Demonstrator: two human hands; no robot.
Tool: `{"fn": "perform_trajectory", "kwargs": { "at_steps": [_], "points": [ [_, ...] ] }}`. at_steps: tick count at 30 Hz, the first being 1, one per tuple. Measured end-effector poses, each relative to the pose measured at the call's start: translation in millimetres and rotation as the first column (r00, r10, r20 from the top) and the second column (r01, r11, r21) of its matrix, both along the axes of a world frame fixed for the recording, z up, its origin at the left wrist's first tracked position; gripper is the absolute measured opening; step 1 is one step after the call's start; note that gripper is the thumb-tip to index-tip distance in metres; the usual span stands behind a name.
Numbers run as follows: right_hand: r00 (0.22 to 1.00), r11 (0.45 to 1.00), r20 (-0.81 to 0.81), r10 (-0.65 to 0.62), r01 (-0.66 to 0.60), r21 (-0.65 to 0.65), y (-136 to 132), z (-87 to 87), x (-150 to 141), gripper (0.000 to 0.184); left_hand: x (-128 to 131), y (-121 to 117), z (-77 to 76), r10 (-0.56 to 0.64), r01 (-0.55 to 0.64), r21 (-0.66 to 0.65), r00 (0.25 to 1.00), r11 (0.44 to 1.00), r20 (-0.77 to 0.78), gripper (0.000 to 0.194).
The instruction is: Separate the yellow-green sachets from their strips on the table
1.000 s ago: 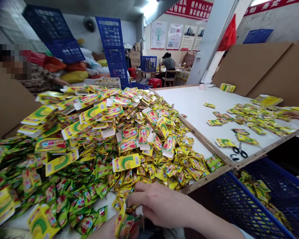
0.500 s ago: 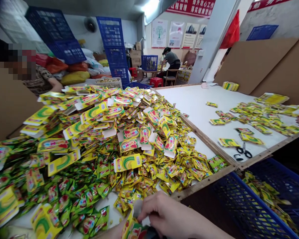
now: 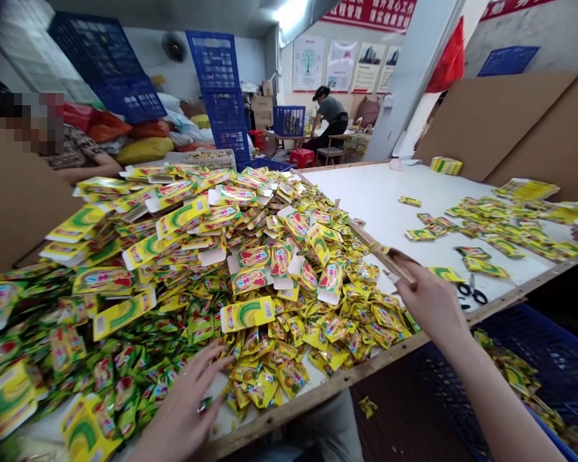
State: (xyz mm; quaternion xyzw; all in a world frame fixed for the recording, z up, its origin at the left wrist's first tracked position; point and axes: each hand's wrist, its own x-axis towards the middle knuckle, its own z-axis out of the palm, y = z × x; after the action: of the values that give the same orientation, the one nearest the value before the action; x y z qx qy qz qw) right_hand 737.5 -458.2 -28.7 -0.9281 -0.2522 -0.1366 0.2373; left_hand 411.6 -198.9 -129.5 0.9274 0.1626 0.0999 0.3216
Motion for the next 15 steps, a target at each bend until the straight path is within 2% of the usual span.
{"fn": "perform_trajectory", "kwargs": {
  "at_steps": [1, 2, 4, 6, 7, 9, 11, 13, 14, 15],
  "points": [
    [0.994, 0.998, 0.111, -0.008, 0.014, -0.056, 0, -0.6, 9, 0.041, -8, 15, -10.0, 0.030, -0.029, 0.152, 1.000, 0.988, -0.004, 0.046],
    [0.985, 0.994, 0.167, 0.053, -0.036, -0.104, 4, -5.2, 10, 0.040, -14, 27, -20.2, 0.039, -0.038, 0.262, 0.999, 0.964, 0.001, 0.044],
    [0.949, 0.948, 0.139, 0.283, -0.255, -0.187, 20, -26.3, -8, 0.037, -22, 45, -36.7, 0.025, -0.031, 0.386, 0.999, 0.922, 0.020, 0.035],
    [0.869, 0.829, 0.020, 0.495, -0.466, -0.309, 41, -57.7, -41, 0.035, -26, 50, -43.2, 0.017, -0.042, 0.418, 0.998, 0.908, 0.062, 0.028],
    [0.845, 0.782, -0.012, 0.534, -0.499, -0.372, 49, -73.4, -57, 0.037, -27, 50, -42.2, 0.033, -0.069, 0.399, 0.995, 0.915, 0.097, 0.026],
    [0.841, 0.743, -0.027, 0.540, -0.492, -0.453, 61, -97.1, -79, 0.035, -27, 44, -33.6, 0.150, -0.192, 0.273, 0.974, 0.943, 0.168, 0.025],
    [0.859, 0.764, -0.011, 0.512, -0.461, -0.452, 64, -102.9, -86, 0.025, -24, 35, -19.9, 0.325, -0.337, 0.054, 0.932, 0.940, 0.163, 0.027],
    [0.859, 0.795, -0.037, 0.511, -0.489, -0.358, 65, -89.0, -85, 0.025, -15, 26, -4.5, 0.409, -0.395, -0.179, 0.911, 0.901, 0.049, 0.032],
    [0.837, 0.794, -0.079, 0.541, -0.539, -0.281, 66, -76.3, -87, 0.028, -9, 21, 3.2, 0.386, -0.374, -0.271, 0.922, 0.887, -0.010, 0.033],
    [0.791, 0.767, -0.136, 0.596, -0.612, -0.194, 68, -61.6, -91, 0.031, -2, 16, 10.6, 0.334, -0.331, -0.342, 0.941, 0.879, -0.051, 0.033]
  ]
}}
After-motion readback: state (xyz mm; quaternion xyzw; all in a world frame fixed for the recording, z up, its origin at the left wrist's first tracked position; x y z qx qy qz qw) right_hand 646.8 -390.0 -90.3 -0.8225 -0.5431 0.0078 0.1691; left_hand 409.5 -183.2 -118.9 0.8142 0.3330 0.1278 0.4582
